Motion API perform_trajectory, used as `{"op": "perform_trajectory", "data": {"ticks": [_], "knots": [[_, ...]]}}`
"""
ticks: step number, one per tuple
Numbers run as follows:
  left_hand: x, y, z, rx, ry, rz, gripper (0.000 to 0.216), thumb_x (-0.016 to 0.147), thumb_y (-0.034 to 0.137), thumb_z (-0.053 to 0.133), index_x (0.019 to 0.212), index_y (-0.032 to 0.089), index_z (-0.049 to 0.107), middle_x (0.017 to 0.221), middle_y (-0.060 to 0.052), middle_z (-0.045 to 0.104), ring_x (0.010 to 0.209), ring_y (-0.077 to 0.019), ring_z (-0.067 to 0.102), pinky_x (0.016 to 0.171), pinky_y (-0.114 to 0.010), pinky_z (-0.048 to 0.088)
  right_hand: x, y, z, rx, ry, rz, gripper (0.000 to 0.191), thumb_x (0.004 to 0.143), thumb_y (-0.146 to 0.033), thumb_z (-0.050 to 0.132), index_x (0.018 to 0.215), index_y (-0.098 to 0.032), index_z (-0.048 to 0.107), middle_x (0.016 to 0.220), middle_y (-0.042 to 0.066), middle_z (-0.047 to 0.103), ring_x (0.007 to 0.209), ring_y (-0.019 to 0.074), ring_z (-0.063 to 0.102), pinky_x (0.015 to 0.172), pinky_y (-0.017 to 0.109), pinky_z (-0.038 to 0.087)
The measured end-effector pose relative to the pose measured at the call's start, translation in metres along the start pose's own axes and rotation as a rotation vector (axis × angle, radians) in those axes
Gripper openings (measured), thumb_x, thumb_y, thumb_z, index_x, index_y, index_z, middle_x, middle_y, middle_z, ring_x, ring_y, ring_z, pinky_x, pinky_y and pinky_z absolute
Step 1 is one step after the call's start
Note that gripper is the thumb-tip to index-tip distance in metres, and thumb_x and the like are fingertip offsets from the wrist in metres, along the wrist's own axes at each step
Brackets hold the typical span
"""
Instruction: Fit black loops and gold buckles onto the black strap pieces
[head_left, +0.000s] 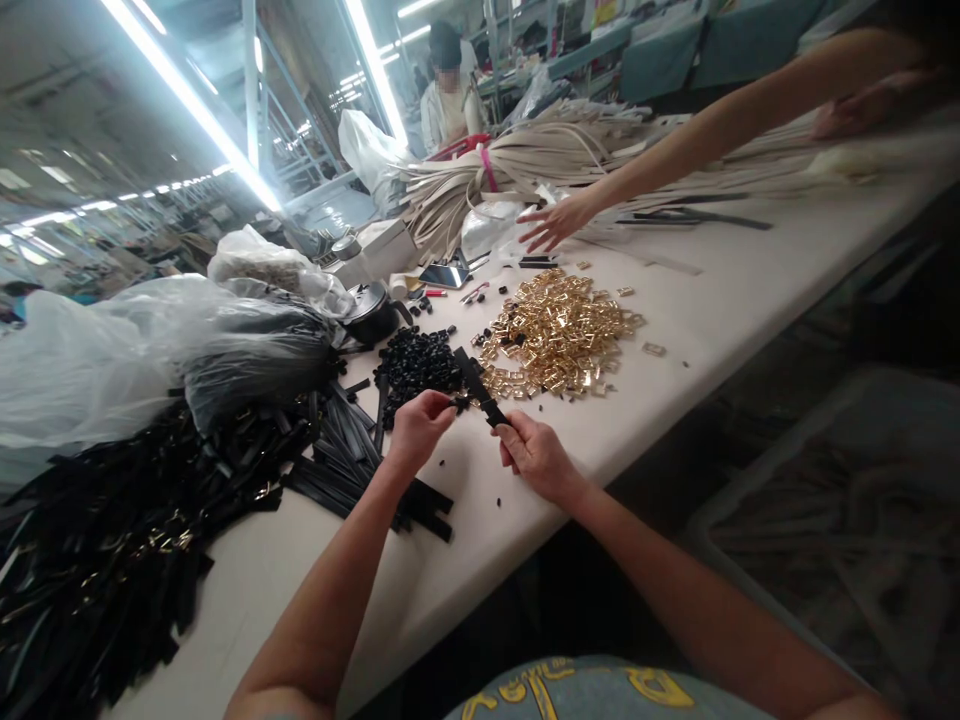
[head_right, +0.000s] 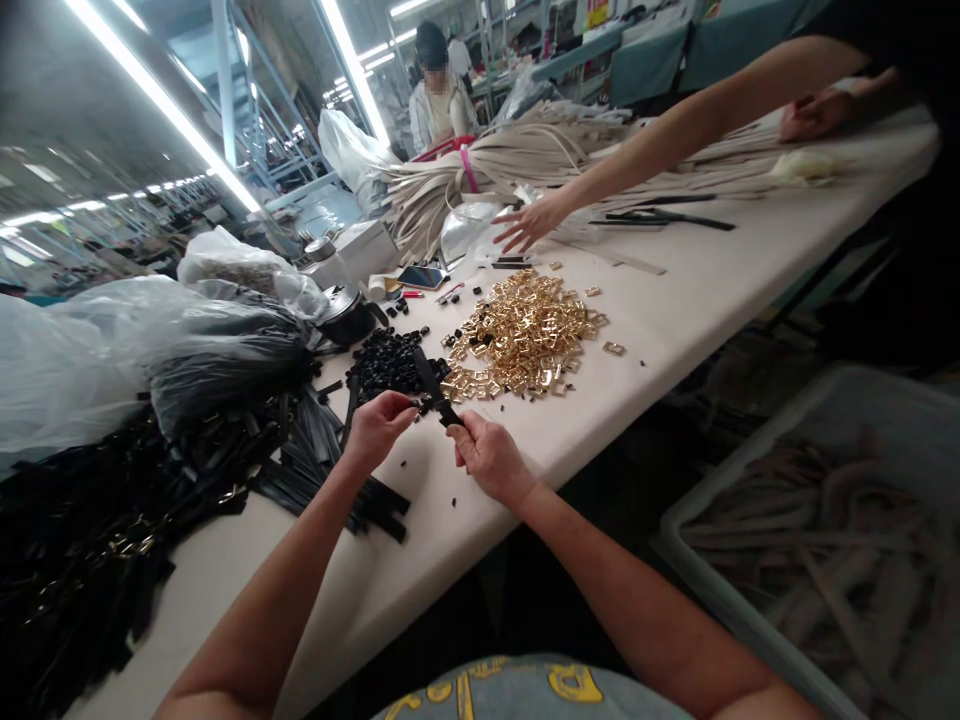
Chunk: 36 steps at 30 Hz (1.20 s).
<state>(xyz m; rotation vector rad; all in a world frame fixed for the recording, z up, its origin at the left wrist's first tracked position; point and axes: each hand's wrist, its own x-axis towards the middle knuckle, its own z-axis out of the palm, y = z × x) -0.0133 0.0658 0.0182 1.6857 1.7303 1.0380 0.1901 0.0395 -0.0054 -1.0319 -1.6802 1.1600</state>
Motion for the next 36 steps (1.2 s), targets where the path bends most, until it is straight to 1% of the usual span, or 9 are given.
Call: {"op": "perform_trajectory", "data": {"ticks": [2,4,7,11,15,21,26,31,36], "knots": [[-0.018,0.007,0.001,-0.305,0.025,-0.106,0.021,0.069,0.032,0.073,0.078,0.017,0.062,0.069,0.0,0.064,0.061,-0.0133,0.061,0.062,-0.026,0.048,0.001,-0.001,0.002,-0.036,-0.033,-0.017,0.026,0.097,-0.039,0.042,0.083,-0.02,0.054,0.053,-0.004,0.057,0.042,0.0103,0.05,0.051,0.023,0.04],[-0.035,0.014,0.003,-0.507,0.041,-0.196,0.029,0.065,0.034,0.078,0.078,0.017,0.059,0.067,0.002,0.063,0.059,-0.0123,0.062,0.06,-0.025,0.048,0.002,-0.002,0.004,-0.064,-0.056,-0.031,0.025,0.096,-0.037,0.043,0.081,-0.021,0.053,0.053,-0.004,0.058,0.043,0.0104,0.05,0.051,0.022,0.039],[-0.051,0.023,0.009,-0.691,0.024,-0.308,0.033,0.062,0.033,0.082,0.077,0.016,0.058,0.065,0.002,0.063,0.058,-0.0101,0.06,0.06,-0.022,0.048,0.002,-0.004,0.005,-0.083,-0.079,-0.043,0.026,0.097,-0.036,0.043,0.078,-0.021,0.052,0.054,-0.004,0.059,0.044,0.0104,0.05,0.051,0.022,0.038],[-0.056,0.027,0.019,-0.856,-0.053,-0.396,0.033,0.059,0.03,0.084,0.07,0.016,0.056,0.063,0.003,0.06,0.057,-0.0074,0.057,0.063,-0.022,0.048,0.002,-0.008,0.006,-0.117,-0.086,-0.056,0.026,0.096,-0.035,0.044,0.076,-0.021,0.052,0.054,-0.003,0.059,0.046,0.0109,0.051,0.052,0.022,0.038],[-0.055,0.026,0.023,-0.895,-0.082,-0.396,0.034,0.059,0.032,0.084,0.07,0.016,0.057,0.062,0.003,0.061,0.058,-0.0079,0.057,0.064,-0.022,0.048,0.002,-0.008,0.006,-0.135,-0.073,-0.066,0.025,0.096,-0.035,0.044,0.077,-0.021,0.052,0.054,-0.003,0.059,0.047,0.0112,0.051,0.054,0.023,0.039],[-0.055,0.024,0.024,-0.928,-0.072,-0.408,0.03,0.061,0.031,0.084,0.071,0.015,0.06,0.063,0.003,0.062,0.059,-0.0074,0.059,0.065,-0.021,0.049,0.001,-0.006,0.005,-0.104,-0.07,-0.056,0.026,0.096,-0.035,0.043,0.075,-0.022,0.049,0.054,-0.004,0.059,0.046,0.0111,0.051,0.054,0.023,0.038],[-0.055,0.025,0.023,-0.906,-0.051,-0.419,0.032,0.058,0.033,0.085,0.072,0.015,0.063,0.063,0.002,0.063,0.058,-0.008,0.059,0.066,-0.023,0.051,0.002,-0.005,0.005,-0.154,-0.096,-0.067,0.027,0.096,-0.034,0.043,0.073,-0.022,0.048,0.054,-0.004,0.059,0.047,0.0114,0.051,0.055,0.023,0.038],[-0.055,0.026,0.022,-0.845,-0.028,-0.378,0.031,0.058,0.034,0.085,0.073,0.014,0.066,0.064,0.001,0.065,0.059,-0.0085,0.06,0.066,-0.023,0.052,0.003,-0.004,0.005,-0.177,-0.08,-0.074,0.025,0.095,-0.032,0.045,0.073,-0.022,0.048,0.054,-0.004,0.058,0.049,0.0115,0.052,0.056,0.023,0.038],[-0.056,0.023,0.024,-0.876,-0.049,-0.39,0.031,0.059,0.035,0.085,0.074,0.015,0.067,0.066,0.001,0.065,0.06,-0.0091,0.062,0.069,-0.025,0.053,0.001,-0.005,0.005,-0.189,-0.068,-0.068,0.024,0.095,-0.031,0.046,0.074,-0.022,0.05,0.055,-0.004,0.058,0.05,0.0119,0.053,0.055,0.023,0.037]]}}
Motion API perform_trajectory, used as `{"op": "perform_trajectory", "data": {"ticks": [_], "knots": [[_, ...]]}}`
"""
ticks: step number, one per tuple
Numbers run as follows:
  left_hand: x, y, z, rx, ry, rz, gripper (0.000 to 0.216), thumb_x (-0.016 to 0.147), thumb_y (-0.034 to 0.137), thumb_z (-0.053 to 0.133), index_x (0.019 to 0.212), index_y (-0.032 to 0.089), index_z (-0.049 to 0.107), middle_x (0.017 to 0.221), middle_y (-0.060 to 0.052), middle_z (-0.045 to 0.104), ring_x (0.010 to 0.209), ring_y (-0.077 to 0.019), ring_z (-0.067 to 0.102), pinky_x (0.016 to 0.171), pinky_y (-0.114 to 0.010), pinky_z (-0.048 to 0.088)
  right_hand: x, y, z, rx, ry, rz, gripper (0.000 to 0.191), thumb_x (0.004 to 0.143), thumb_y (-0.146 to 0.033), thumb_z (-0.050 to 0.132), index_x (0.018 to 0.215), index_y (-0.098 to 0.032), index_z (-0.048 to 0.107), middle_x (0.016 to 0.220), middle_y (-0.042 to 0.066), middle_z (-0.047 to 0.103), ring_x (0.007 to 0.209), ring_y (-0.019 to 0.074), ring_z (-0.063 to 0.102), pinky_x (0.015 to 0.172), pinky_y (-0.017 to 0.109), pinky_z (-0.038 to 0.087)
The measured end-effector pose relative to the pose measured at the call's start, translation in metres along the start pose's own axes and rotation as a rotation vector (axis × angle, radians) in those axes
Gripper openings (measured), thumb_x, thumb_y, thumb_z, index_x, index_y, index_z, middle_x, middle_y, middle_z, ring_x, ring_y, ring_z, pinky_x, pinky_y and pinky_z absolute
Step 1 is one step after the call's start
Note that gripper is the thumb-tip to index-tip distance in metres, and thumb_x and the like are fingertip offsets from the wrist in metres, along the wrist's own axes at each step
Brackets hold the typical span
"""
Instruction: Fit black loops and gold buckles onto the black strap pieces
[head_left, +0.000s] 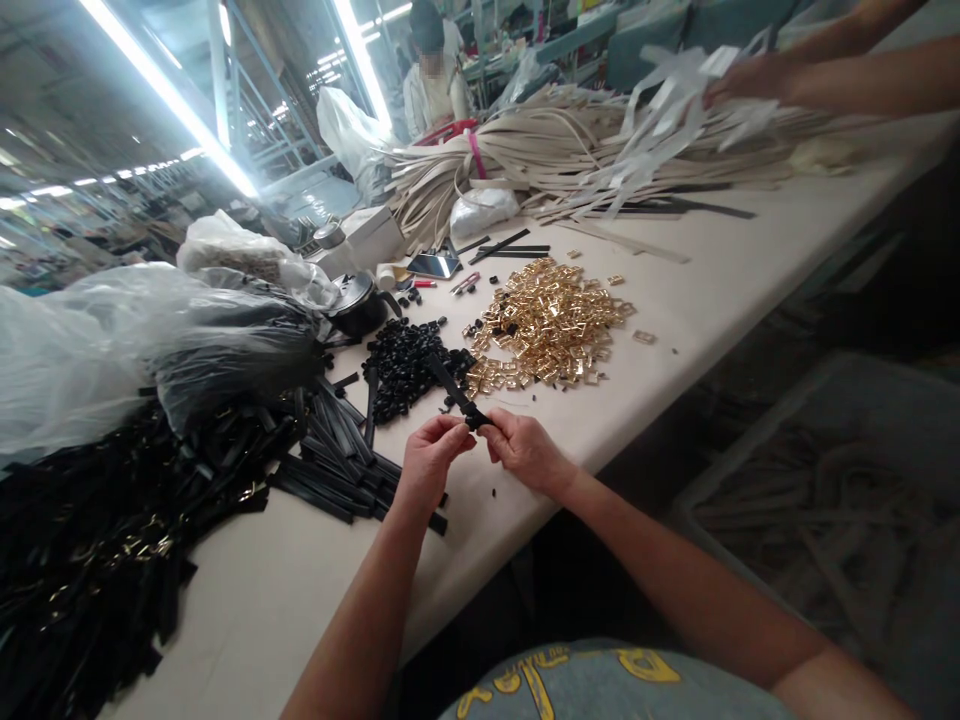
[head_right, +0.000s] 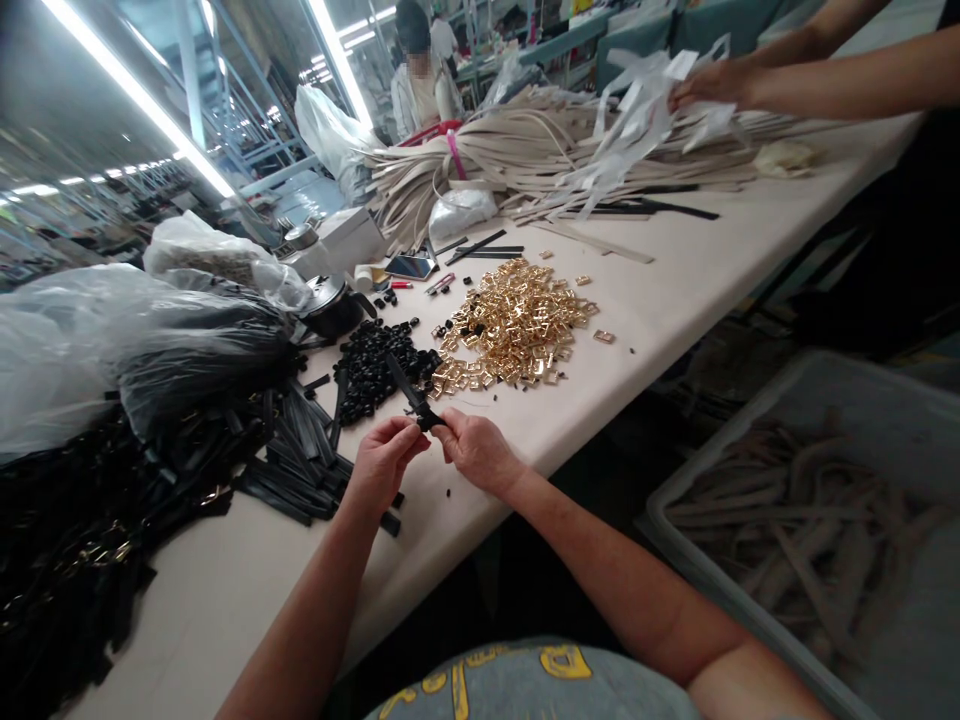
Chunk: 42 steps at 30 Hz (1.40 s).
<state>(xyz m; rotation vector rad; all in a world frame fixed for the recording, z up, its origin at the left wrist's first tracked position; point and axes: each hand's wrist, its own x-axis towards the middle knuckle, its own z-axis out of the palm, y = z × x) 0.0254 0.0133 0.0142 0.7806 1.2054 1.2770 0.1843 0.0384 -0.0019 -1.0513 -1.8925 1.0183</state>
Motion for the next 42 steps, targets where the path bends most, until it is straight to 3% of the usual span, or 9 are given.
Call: {"op": "perform_trajectory", "data": {"ticks": [11,15,18,22,30,35,37,42], "knots": [[0.0,0.004,-0.005,0.161,-0.021,0.134,0.03,0.059,0.03,0.085,0.073,0.016,0.063,0.065,0.001,0.065,0.061,-0.0103,0.06,0.063,-0.022,0.051,-0.001,-0.001,-0.001,-0.081,-0.066,-0.014,0.023,0.095,-0.032,0.047,0.076,-0.021,0.053,0.057,-0.002,0.061,0.055,0.014,0.057,0.057,0.024,0.037],[0.003,-0.003,-0.01,0.257,0.015,0.264,0.027,0.059,0.028,0.085,0.075,0.018,0.067,0.068,0.0,0.065,0.063,-0.0132,0.062,0.061,-0.023,0.053,-0.002,0.002,-0.001,-0.088,-0.086,-0.017,0.021,0.094,-0.028,0.046,0.075,-0.021,0.051,0.058,-0.002,0.062,0.053,0.0127,0.056,0.054,0.022,0.037],[0.008,-0.009,-0.018,0.357,-0.087,0.321,0.026,0.065,0.031,0.081,0.087,0.02,0.073,0.076,-0.004,0.07,0.07,-0.0176,0.066,0.065,-0.026,0.056,0.001,0.005,-0.006,-0.103,-0.147,-0.03,0.019,0.093,-0.025,0.046,0.076,-0.02,0.053,0.059,-0.002,0.063,0.054,0.0123,0.057,0.055,0.021,0.038],[0.01,-0.009,-0.027,0.511,-0.243,0.392,0.02,0.07,0.032,0.077,0.086,0.02,0.075,0.076,-0.004,0.069,0.071,-0.0178,0.065,0.064,-0.025,0.054,0.004,0.005,-0.019,-0.157,-0.306,-0.046,0.02,0.091,-0.029,0.049,0.077,-0.018,0.058,0.063,-0.001,0.064,0.059,0.0118,0.057,0.058,0.02,0.039],[0.008,0.003,-0.034,0.506,-0.446,0.128,0.023,0.065,0.034,0.082,0.07,0.016,0.068,0.066,-0.001,0.062,0.063,-0.0123,0.054,0.059,-0.021,0.044,0.009,-0.011,-0.032,-0.334,-0.581,-0.119,0.013,0.089,-0.028,0.055,0.087,-0.02,0.065,0.06,-0.003,0.064,0.066,0.0132,0.061,0.06,0.019,0.038],[0.017,0.0,-0.043,0.43,-0.573,-0.059,0.03,0.059,0.036,0.085,0.068,0.014,0.066,0.066,-0.002,0.062,0.062,-0.0122,0.052,0.058,-0.022,0.041,0.008,-0.013,-0.027,-0.466,-0.585,-0.172,0.017,0.089,-0.034,0.056,0.084,-0.021,0.066,0.066,-0.002,0.068,0.067,0.0148,0.063,0.059,0.022,0.037],[0.02,-0.006,-0.043,0.41,-0.502,-0.037,0.032,0.059,0.038,0.085,0.07,0.014,0.068,0.064,-0.002,0.062,0.06,-0.0121,0.052,0.057,-0.022,0.041,0.007,-0.01,-0.026,-0.416,-0.566,-0.147,0.018,0.09,-0.035,0.054,0.087,-0.021,0.066,0.067,-0.002,0.068,0.068,0.0146,0.063,0.06,0.021,0.039],[0.016,-0.013,-0.034,0.376,-0.152,0.104,0.03,0.062,0.043,0.082,0.072,0.018,0.068,0.059,0.001,0.06,0.055,-0.0123,0.052,0.054,-0.023,0.045,0.004,0.0,-0.024,-0.227,-0.466,-0.104,0.018,0.092,-0.033,0.053,0.088,-0.02,0.065,0.066,-0.003,0.067,0.07,0.0121,0.062,0.064,0.018,0.041]]}}
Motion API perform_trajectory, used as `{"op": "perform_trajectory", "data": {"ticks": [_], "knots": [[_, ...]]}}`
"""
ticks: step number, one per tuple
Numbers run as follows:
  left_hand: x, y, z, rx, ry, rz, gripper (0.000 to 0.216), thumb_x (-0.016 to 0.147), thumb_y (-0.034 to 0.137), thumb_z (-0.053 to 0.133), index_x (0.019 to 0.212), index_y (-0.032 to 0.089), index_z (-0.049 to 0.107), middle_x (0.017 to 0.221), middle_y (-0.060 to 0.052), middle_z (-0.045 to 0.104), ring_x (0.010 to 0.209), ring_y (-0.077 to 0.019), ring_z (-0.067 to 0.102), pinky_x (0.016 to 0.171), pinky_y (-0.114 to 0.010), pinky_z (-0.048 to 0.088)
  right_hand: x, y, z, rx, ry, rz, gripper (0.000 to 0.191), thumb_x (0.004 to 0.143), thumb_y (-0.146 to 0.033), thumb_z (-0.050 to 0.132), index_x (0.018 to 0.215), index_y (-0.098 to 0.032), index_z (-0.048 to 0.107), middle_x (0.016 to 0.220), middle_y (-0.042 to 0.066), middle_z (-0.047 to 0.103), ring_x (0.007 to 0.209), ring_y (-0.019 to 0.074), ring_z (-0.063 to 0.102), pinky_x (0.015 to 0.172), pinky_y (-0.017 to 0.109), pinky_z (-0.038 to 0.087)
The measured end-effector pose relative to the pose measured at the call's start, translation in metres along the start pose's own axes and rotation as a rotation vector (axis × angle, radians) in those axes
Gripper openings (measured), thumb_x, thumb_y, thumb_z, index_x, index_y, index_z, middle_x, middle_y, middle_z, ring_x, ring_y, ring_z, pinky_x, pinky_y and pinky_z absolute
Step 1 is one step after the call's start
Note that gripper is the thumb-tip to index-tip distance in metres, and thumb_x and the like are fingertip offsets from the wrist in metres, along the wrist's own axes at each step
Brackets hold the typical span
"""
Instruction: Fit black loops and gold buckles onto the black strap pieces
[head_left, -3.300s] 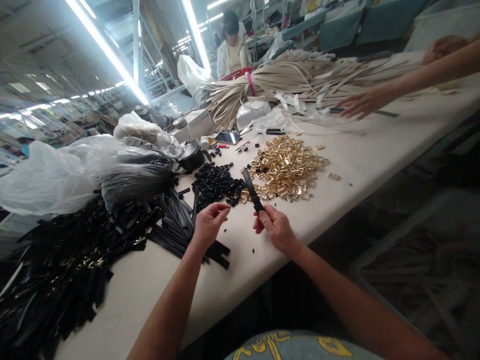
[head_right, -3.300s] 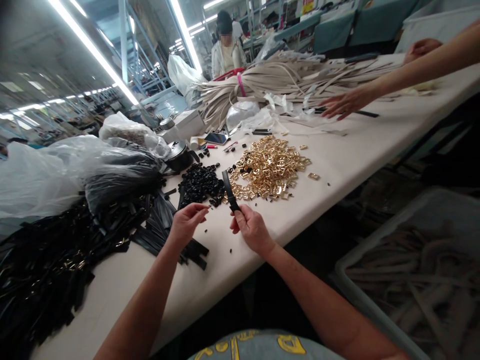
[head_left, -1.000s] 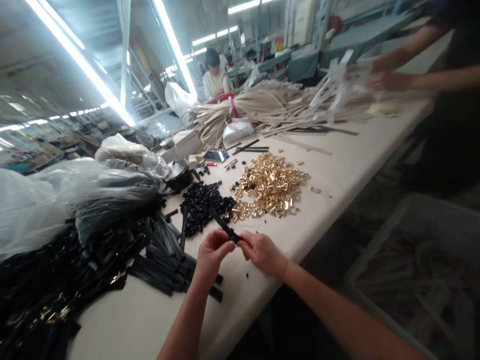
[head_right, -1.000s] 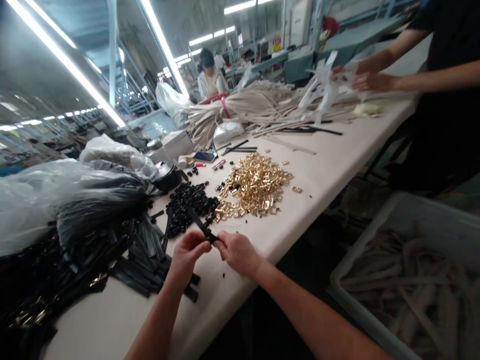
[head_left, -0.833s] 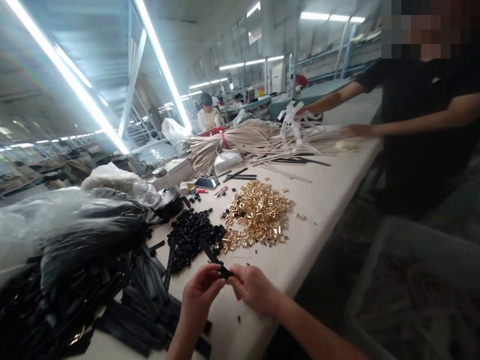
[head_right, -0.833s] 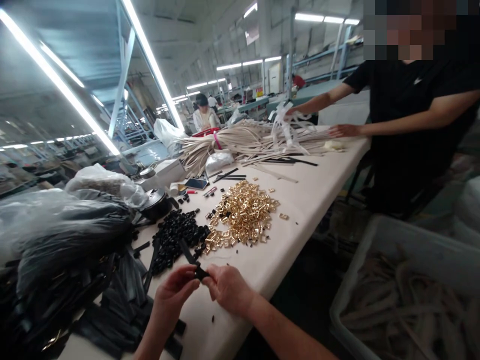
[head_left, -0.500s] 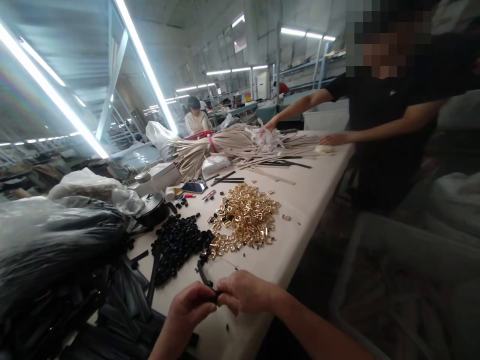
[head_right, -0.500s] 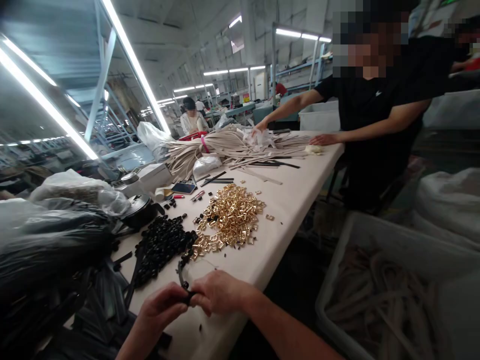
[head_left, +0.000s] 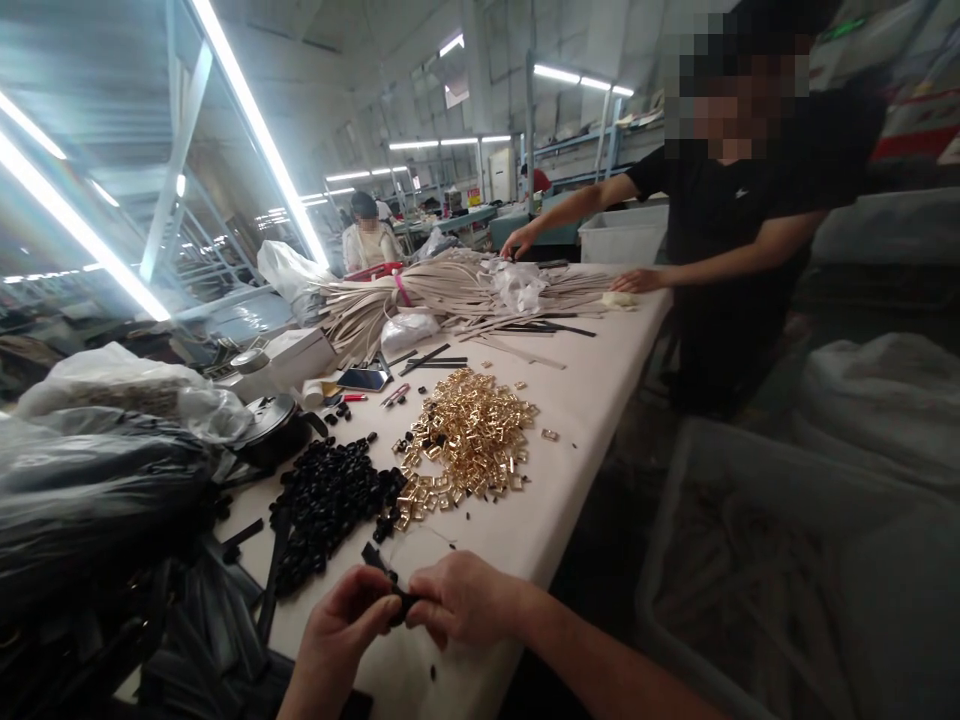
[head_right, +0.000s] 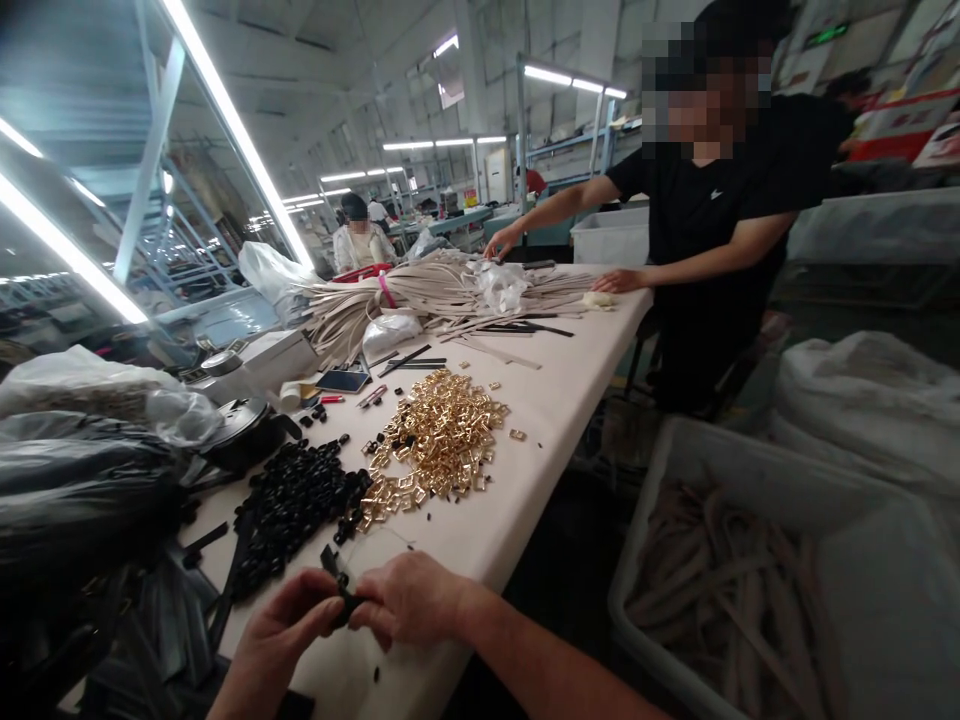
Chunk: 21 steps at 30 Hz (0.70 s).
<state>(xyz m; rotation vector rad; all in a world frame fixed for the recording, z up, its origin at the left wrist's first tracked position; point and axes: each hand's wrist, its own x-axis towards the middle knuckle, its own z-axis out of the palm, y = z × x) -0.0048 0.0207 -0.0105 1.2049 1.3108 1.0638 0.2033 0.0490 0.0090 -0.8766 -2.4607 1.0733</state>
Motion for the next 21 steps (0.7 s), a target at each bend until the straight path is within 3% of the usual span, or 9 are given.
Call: {"op": "perform_trajectory", "data": {"ticks": [7,13,16,21], "knots": [[-0.006,0.012,0.002,0.102,-0.073,0.093,0.021,0.068,0.04,0.078,0.082,0.024,0.075,0.084,-0.004,0.073,0.083,-0.0238,0.068,0.079,-0.033,0.056,-0.001,0.004,0.007,0.103,0.094,0.042,0.019,0.092,-0.026,0.051,0.077,-0.018,0.059,0.066,-0.004,0.063,0.063,0.0096,0.057,0.062,0.018,0.04],[-0.009,0.019,0.004,0.271,-0.051,0.287,0.016,0.075,0.032,0.074,0.086,0.021,0.075,0.084,-0.006,0.07,0.078,-0.019,0.066,0.074,-0.029,0.055,0.0,-0.004,0.008,0.106,0.111,0.068,0.017,0.093,-0.026,0.049,0.081,-0.018,0.057,0.068,-0.001,0.064,0.061,0.0114,0.056,0.062,0.021,0.039],[-0.009,0.017,0.007,0.252,-0.012,0.295,0.015,0.076,0.031,0.073,0.087,0.019,0.074,0.083,-0.005,0.069,0.078,-0.0164,0.065,0.073,-0.026,0.054,-0.001,-0.007,0.008,0.137,0.151,0.072,0.011,0.092,-0.019,0.046,0.089,-0.017,0.057,0.07,-0.001,0.063,0.065,0.0134,0.056,0.066,0.024,0.04],[-0.009,0.015,0.016,0.18,0.016,0.239,0.017,0.074,0.029,0.075,0.085,0.017,0.069,0.08,-0.004,0.069,0.072,-0.0144,0.065,0.07,-0.025,0.054,-0.003,-0.005,0.009,0.175,0.171,0.038,0.018,0.088,-0.01,0.042,0.097,-0.017,0.055,0.075,0.0,0.061,0.069,0.0148,0.055,0.07,0.027,0.041]]}}
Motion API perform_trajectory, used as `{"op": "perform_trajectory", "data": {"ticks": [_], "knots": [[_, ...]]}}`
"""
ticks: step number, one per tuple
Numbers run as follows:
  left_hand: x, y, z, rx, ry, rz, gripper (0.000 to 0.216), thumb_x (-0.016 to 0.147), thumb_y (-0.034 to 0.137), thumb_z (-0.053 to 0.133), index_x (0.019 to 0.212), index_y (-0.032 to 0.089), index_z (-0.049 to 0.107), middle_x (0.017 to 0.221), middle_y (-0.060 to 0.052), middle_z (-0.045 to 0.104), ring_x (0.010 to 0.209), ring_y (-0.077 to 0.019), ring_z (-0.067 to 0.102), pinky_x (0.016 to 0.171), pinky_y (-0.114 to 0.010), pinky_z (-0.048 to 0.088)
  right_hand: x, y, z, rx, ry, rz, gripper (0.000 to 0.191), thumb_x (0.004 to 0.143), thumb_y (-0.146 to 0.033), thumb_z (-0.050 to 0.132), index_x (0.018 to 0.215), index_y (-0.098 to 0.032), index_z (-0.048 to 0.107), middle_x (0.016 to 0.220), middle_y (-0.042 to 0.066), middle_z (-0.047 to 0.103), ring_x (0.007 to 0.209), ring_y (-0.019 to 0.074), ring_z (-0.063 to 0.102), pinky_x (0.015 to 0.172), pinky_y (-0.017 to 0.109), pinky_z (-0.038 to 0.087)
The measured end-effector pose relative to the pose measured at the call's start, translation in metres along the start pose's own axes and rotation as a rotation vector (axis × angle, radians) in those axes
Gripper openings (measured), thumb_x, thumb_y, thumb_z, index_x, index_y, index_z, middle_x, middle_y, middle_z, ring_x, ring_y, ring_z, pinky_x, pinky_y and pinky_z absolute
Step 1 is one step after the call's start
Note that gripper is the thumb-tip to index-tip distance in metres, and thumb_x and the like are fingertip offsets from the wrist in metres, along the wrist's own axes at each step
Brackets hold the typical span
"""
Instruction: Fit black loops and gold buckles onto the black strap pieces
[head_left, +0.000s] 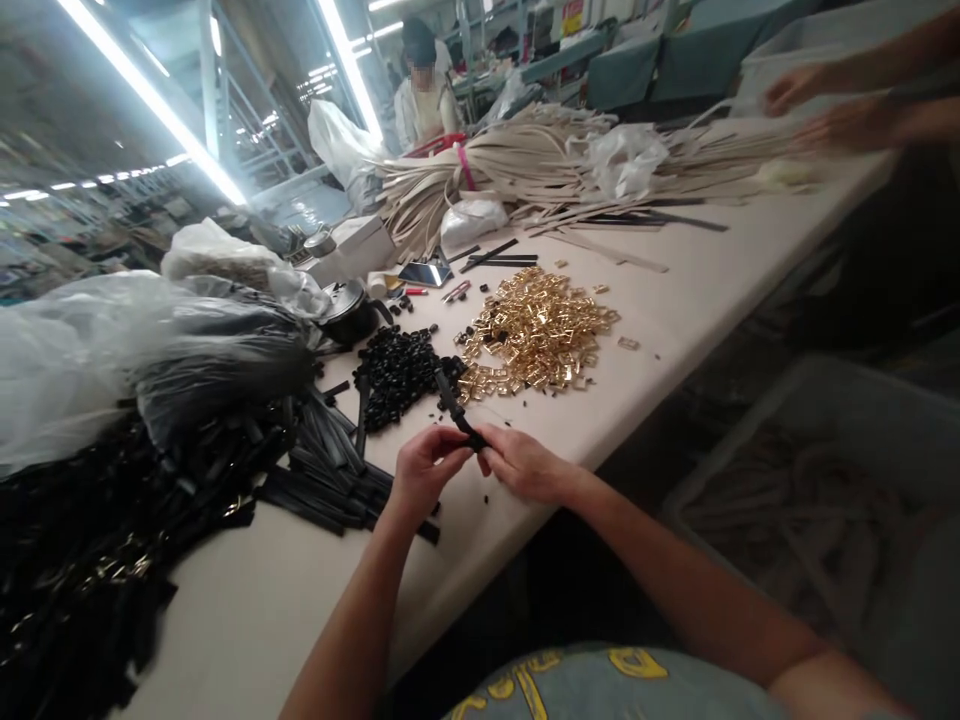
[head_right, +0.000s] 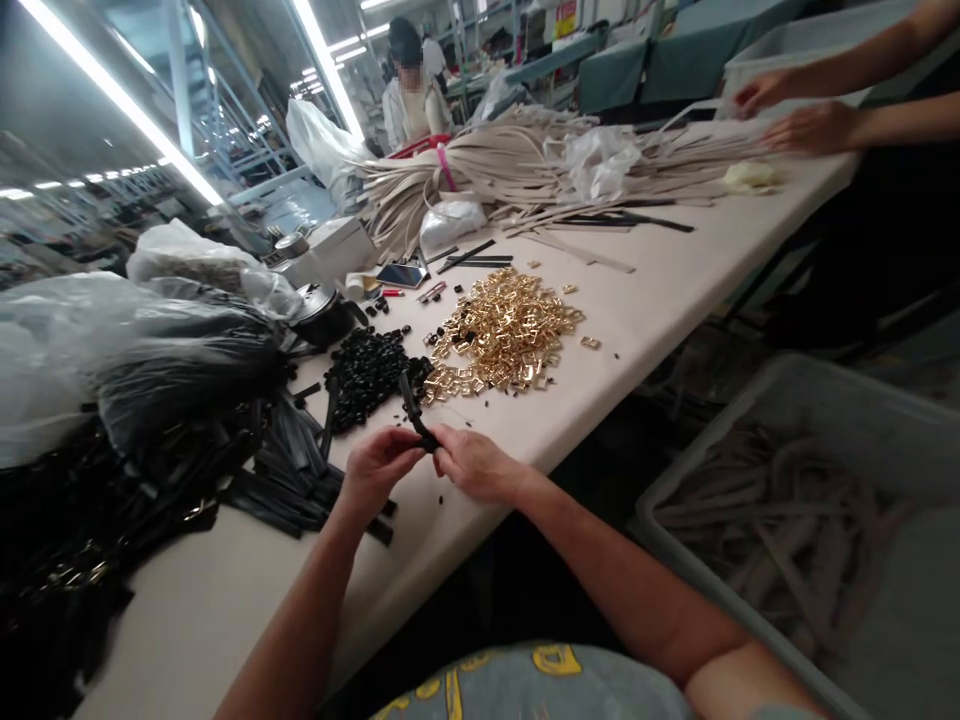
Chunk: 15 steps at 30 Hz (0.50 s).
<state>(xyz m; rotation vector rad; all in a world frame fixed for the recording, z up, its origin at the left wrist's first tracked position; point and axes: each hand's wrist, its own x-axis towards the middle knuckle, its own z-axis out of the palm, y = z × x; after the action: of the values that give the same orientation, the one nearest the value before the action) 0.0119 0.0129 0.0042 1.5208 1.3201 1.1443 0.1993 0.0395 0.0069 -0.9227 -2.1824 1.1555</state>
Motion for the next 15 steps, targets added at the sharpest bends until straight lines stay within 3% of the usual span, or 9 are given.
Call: {"op": "perform_trajectory", "data": {"ticks": [6,12,15], "knots": [[-0.0016,0.0088,0.008,0.01,0.058,0.056,0.015,0.073,0.026,0.076,0.085,0.017,0.072,0.083,-0.004,0.068,0.075,-0.0142,0.065,0.073,-0.026,0.055,0.0012,0.0029,0.0059,0.049,0.058,-0.014,0.03,0.089,-0.01,0.04,0.116,-0.016,0.051,0.075,0.0,0.06,0.07,0.015,0.055,0.07,0.028,0.043],[-0.0029,0.0073,0.0055,-0.347,-0.022,-0.258,0.031,0.073,0.036,0.076,0.094,0.014,0.072,0.085,-0.007,0.074,0.073,-0.0161,0.068,0.076,-0.032,0.056,0.0019,0.0054,0.0055,0.146,0.066,-0.011,0.029,0.092,-0.011,0.036,0.116,-0.016,0.051,0.069,-0.003,0.056,0.056,0.0113,0.051,0.061,0.026,0.043],[-0.002,0.0083,0.0031,-0.345,-0.062,-0.295,0.033,0.07,0.038,0.078,0.092,0.014,0.073,0.081,-0.007,0.074,0.069,-0.0155,0.067,0.071,-0.031,0.056,0.0006,0.0061,0.005,0.123,0.06,-0.047,0.029,0.091,-0.012,0.038,0.116,-0.015,0.052,0.073,0.0,0.058,0.062,0.0125,0.053,0.063,0.026,0.043]]}}
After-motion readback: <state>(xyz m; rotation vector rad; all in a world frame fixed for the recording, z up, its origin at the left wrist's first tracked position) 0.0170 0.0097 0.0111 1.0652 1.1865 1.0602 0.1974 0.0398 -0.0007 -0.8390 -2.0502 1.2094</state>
